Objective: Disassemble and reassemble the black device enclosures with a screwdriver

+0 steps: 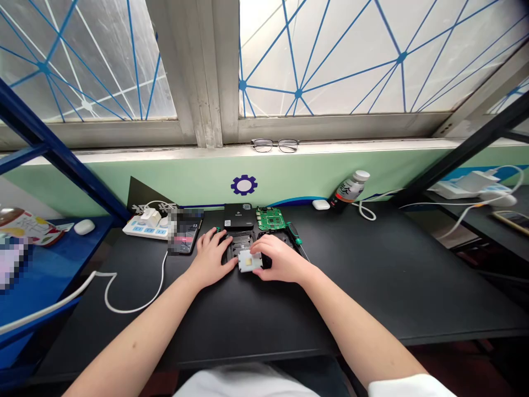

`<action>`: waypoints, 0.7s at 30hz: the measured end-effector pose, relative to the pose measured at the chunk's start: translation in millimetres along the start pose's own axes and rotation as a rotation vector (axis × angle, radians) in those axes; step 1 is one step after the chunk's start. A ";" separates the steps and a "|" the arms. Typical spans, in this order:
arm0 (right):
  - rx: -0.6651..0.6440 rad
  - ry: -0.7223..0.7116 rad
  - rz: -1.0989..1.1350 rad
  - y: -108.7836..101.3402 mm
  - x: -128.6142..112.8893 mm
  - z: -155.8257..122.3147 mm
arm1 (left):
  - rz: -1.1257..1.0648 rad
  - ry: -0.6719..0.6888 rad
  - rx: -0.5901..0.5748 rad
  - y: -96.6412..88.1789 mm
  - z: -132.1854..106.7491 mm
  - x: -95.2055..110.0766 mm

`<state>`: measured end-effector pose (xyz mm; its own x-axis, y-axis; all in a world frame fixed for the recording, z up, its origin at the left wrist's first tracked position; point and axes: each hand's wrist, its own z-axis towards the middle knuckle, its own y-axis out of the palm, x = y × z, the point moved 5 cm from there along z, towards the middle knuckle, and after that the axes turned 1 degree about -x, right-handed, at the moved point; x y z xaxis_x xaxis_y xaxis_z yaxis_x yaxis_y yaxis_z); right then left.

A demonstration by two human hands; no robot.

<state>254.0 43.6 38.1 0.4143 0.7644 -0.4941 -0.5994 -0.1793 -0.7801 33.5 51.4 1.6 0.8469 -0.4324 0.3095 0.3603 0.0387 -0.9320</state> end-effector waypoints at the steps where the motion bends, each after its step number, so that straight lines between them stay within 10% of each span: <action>1: -0.051 -0.007 0.000 1.4 -4.2 -1.7 | 0.004 -0.005 -0.005 0.2 0.5 -0.4; 21: -0.310 -0.034 -0.247 28.4 -26.4 -0.2 | 0.004 -0.010 -0.020 2.5 3.6 -1.9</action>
<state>226.2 18.2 29.0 0.4936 0.8272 -0.2683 -0.2470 -0.1624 -0.9553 34.3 55.5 -0.6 0.8523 -0.4229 0.3078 0.3493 0.0221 -0.9367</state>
